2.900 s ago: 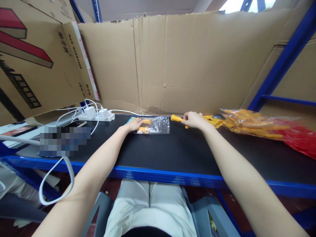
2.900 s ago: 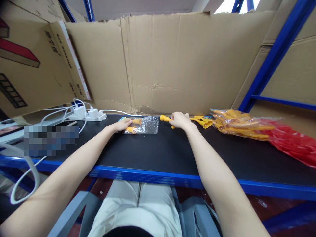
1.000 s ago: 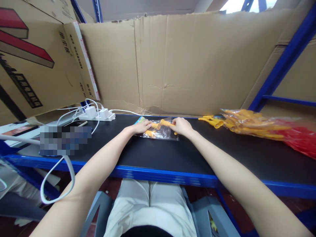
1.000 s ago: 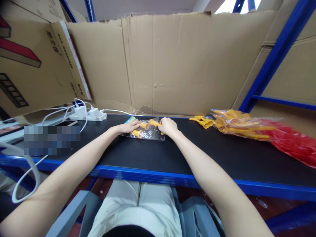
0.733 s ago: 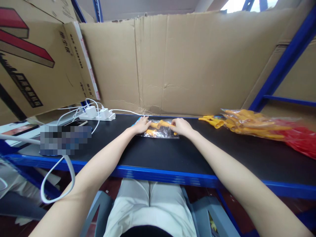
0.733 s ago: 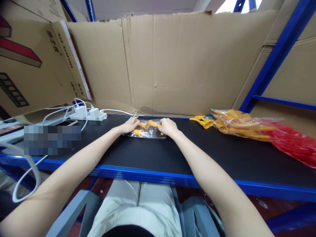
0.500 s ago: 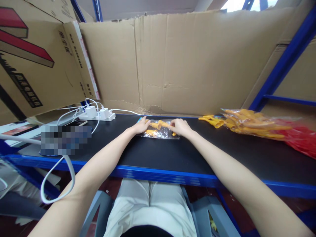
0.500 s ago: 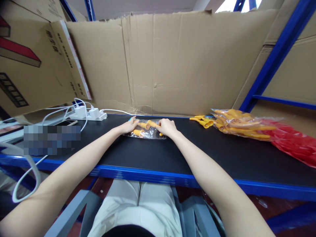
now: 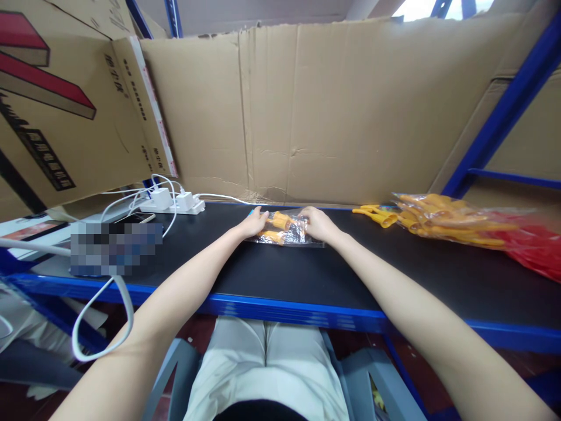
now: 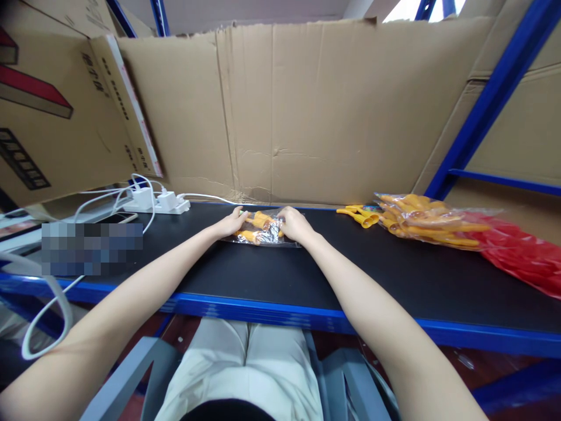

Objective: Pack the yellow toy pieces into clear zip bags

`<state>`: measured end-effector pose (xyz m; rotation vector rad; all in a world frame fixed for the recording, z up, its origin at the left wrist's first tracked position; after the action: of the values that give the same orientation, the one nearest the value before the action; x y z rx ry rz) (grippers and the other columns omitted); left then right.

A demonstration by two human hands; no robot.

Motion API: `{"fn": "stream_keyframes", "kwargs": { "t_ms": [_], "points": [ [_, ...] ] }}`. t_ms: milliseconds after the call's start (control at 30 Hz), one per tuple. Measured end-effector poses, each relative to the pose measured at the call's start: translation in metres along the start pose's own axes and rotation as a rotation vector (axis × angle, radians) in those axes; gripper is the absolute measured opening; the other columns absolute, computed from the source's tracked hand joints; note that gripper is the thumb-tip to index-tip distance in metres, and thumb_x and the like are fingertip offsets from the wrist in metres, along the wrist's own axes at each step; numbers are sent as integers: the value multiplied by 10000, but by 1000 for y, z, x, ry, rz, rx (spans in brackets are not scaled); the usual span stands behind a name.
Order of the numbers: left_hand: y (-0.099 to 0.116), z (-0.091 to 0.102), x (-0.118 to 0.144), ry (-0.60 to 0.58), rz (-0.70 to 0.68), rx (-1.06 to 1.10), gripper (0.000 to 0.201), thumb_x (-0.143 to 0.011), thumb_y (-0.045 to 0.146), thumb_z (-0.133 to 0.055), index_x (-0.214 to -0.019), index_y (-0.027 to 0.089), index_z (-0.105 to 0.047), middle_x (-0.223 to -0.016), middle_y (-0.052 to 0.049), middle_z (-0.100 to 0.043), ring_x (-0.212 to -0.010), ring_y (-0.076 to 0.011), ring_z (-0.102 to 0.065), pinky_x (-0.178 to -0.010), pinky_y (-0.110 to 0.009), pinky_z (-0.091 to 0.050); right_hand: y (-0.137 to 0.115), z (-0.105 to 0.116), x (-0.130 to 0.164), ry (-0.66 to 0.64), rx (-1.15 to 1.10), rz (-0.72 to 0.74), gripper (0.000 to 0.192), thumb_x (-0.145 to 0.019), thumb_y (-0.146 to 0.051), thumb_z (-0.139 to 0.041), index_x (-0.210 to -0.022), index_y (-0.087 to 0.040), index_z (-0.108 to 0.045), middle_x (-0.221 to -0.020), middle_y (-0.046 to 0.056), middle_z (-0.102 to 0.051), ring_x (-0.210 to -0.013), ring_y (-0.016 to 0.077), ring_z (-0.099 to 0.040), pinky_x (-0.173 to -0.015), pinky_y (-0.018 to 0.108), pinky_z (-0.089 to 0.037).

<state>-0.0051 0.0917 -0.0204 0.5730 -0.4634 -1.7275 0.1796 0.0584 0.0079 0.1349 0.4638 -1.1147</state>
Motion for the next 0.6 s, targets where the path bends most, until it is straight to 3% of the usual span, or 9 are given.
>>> {"fn": "stream_keyframes", "kwargs": {
  "t_ms": [133,233,333,467,600],
  "points": [
    [-6,1,-3,8,32,3,631,-885,476,-196,-1359,59,-201,-1391,-188,-301,-1286,-261,-296,-1012,-357,-279,1,13,3,15,104,-138,208,-798,-240,-467,-865,-151,-644,-970,108,-610,-947,208,-555,-780,287,-415],
    [-6,1,-3,7,24,6,636,-884,486,-189,-1363,69,-205,-1405,-176,-280,-1287,-257,-295,-1018,-349,-269,7,13,6,-65,136,-288,276,-814,-345,-443,-853,-150,-634,-884,125,-633,-862,236,-592,-713,315,-431],
    [-4,1,0,11,20,13,633,-886,481,-179,-1361,66,-224,-1409,-169,-278,-1284,-249,-304,-1021,-333,-261,11,6,7,-136,109,-315,252,-782,-337,-487,-864,-150,-634,-902,134,-644,-862,252,-600,-701,320,-435],
    [-1,3,3,15,20,18,630,-890,466,-170,-1353,45,-243,-1401,-174,-296,-1283,-248,-307,-1030,-322,-245,16,-2,4,-87,-78,-323,194,-765,-275,-522,-845,-160,-656,-897,105,-661,-847,206,-609,-720,269,-436],
    [-1,3,2,20,25,18,607,-890,462,-160,-1339,67,-269,-1396,-169,-310,-1277,-253,-315,-1028,-339,-248,18,-13,1,-68,-388,-330,192,-751,-205,-553,-892,-140,-666,-835,74,-673,-713,139,-618,-677,219,-453]
  ]
}}
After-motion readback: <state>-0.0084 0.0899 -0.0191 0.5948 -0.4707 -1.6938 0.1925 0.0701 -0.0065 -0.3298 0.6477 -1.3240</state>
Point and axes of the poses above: each hand's wrist, its own x-axis away from the middle knuckle, its own z-axis out of the back of the hand, y = z × x, the point moved 6 cm from there along -x, towards the middle knuckle
